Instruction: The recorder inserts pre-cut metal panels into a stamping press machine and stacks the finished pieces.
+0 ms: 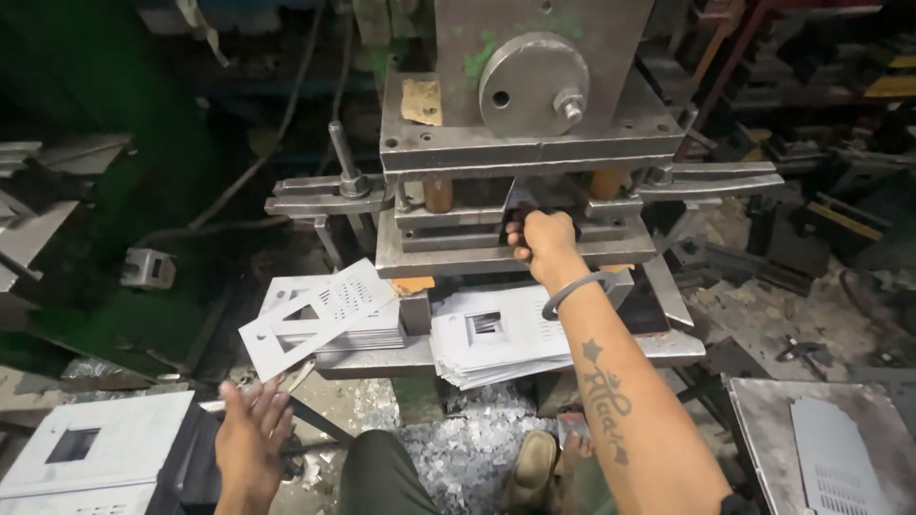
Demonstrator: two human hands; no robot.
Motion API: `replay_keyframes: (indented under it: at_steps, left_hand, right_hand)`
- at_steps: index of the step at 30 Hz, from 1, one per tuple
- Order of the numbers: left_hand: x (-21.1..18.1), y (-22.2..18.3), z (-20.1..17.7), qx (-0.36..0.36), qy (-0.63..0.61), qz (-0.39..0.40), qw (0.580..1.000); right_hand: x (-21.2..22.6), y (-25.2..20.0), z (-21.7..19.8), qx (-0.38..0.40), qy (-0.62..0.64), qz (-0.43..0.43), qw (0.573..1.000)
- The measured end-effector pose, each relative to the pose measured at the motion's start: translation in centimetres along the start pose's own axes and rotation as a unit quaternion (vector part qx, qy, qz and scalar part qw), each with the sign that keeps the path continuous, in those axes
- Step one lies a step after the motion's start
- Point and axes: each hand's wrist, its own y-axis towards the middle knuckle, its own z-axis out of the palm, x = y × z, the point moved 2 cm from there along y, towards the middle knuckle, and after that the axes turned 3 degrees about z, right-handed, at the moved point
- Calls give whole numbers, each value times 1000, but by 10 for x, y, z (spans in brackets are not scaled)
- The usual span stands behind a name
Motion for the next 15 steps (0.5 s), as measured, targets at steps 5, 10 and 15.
replay_keyframes:
  at_steps: [5, 10, 15]
  left_hand:
    - [-9, 17, 24, 56, 15, 27, 998]
    - [-18, 18, 26, 46, 18, 27, 998]
    - [-19, 6, 27, 37, 8, 3, 999]
  right_hand:
    - [0, 0, 1, 4, -9, -8, 1000]
    - [0, -1, 1, -16, 11, -3, 1000]
    - [7, -7, 2, -22, 25, 19, 999]
